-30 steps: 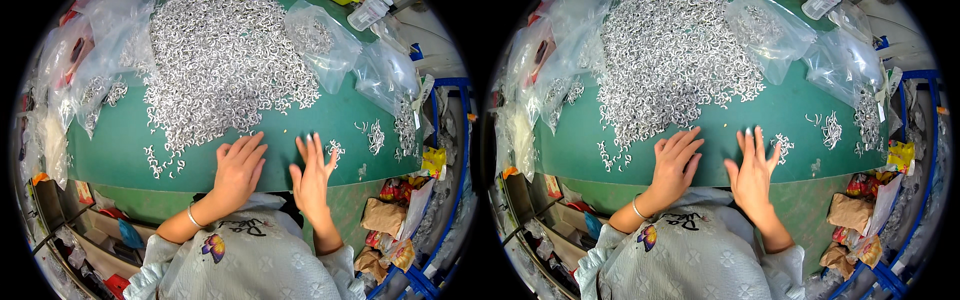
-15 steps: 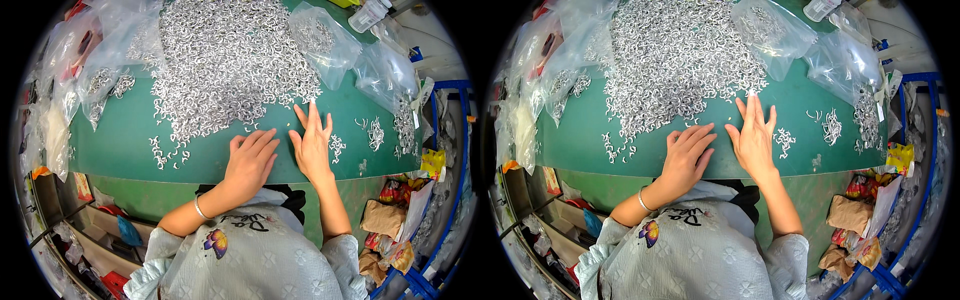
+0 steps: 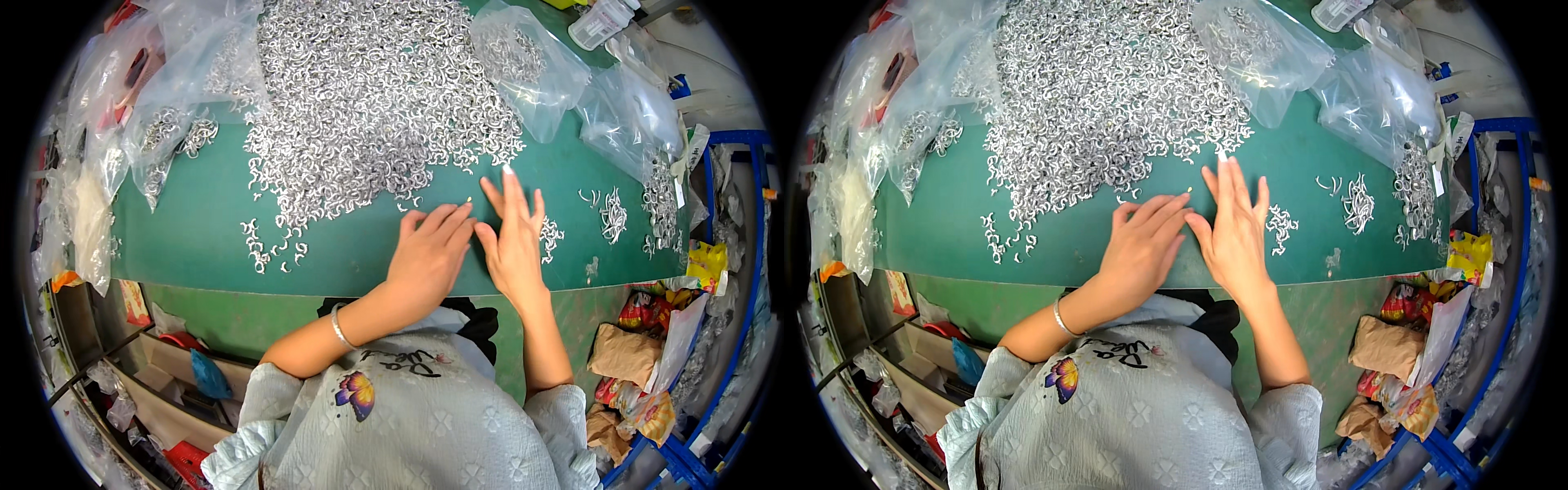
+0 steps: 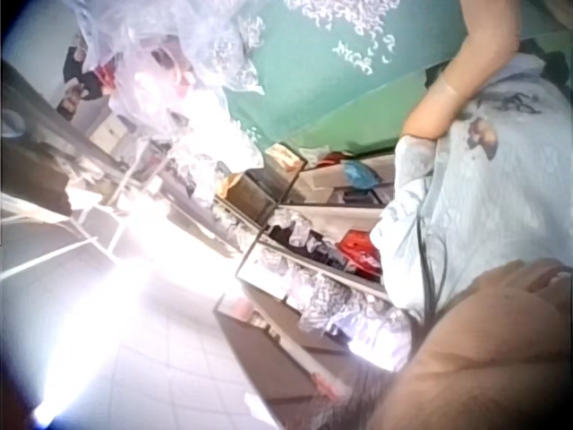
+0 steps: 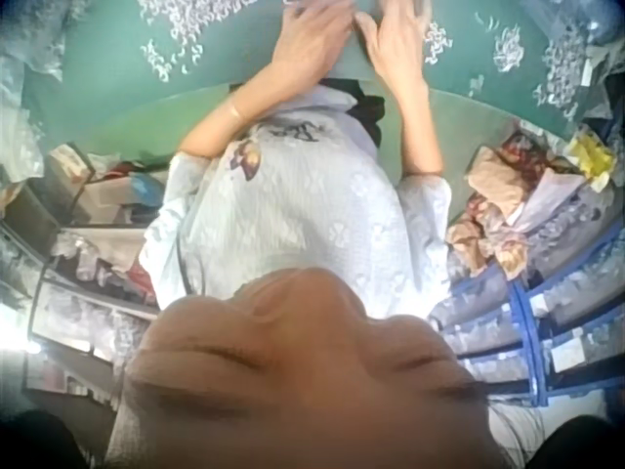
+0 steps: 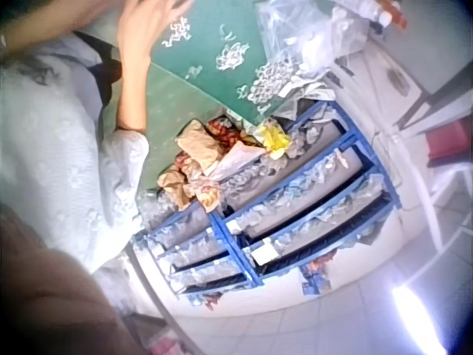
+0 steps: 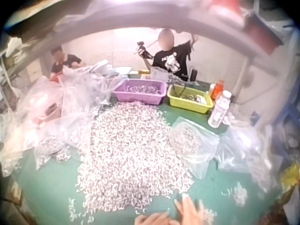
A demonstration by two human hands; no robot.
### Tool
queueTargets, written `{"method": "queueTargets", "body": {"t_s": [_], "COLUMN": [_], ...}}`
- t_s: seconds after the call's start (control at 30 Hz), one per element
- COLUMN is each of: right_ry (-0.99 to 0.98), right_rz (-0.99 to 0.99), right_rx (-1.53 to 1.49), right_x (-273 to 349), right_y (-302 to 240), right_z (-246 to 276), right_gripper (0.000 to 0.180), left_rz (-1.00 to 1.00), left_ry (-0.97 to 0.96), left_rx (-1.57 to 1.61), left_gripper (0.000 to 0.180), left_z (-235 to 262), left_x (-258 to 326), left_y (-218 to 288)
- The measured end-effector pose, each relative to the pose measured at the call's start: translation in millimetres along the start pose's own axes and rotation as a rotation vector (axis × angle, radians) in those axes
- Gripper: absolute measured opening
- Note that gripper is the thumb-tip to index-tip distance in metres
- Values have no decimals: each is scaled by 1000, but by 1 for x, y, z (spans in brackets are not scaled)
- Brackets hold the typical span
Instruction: The person sorts small metal C-shaped parts by hand on a green surface, moving them from a large central pile into smaller clusters and into plastic bags.
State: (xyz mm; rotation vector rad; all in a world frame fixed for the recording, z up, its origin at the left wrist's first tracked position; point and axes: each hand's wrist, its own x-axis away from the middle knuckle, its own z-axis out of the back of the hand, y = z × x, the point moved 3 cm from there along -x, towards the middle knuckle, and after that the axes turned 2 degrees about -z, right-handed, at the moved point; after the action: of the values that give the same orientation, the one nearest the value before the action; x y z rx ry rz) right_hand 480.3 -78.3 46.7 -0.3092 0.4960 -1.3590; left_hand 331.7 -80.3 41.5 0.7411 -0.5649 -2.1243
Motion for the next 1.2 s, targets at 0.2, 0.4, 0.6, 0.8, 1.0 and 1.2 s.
{"method": "queueTargets", "body": {"t_s": [0.2,0.4,0.6,0.8,1.0,1.2], "right_ry": [-82,199,246,305,375,369], "right_rz": [-16,-147,-255,-247,-250,-246], "right_rx": [-104,-167,-239,-295,-357,-345], "right_x": [38,48,54,60,70,73], "right_y": [-9,8,19,23,31,35], "right_z": [19,32,29,33,33,30], "right_gripper": [72,57,50,47,44,41], "left_rz": [39,-13,3,-79,-183,-52], "left_ry": [-19,-42,35,-137,13,127], "left_rx": [-86,-259,-116,-80,-187,64], "left_gripper": [40,42,27,12,10,10], "left_z": [3,-15,-18,-34,-20,-5], "left_x": [0,-22,-64,-92,-101,-106], "left_y": [-9,-5,-20,-42,-49,-65]}}
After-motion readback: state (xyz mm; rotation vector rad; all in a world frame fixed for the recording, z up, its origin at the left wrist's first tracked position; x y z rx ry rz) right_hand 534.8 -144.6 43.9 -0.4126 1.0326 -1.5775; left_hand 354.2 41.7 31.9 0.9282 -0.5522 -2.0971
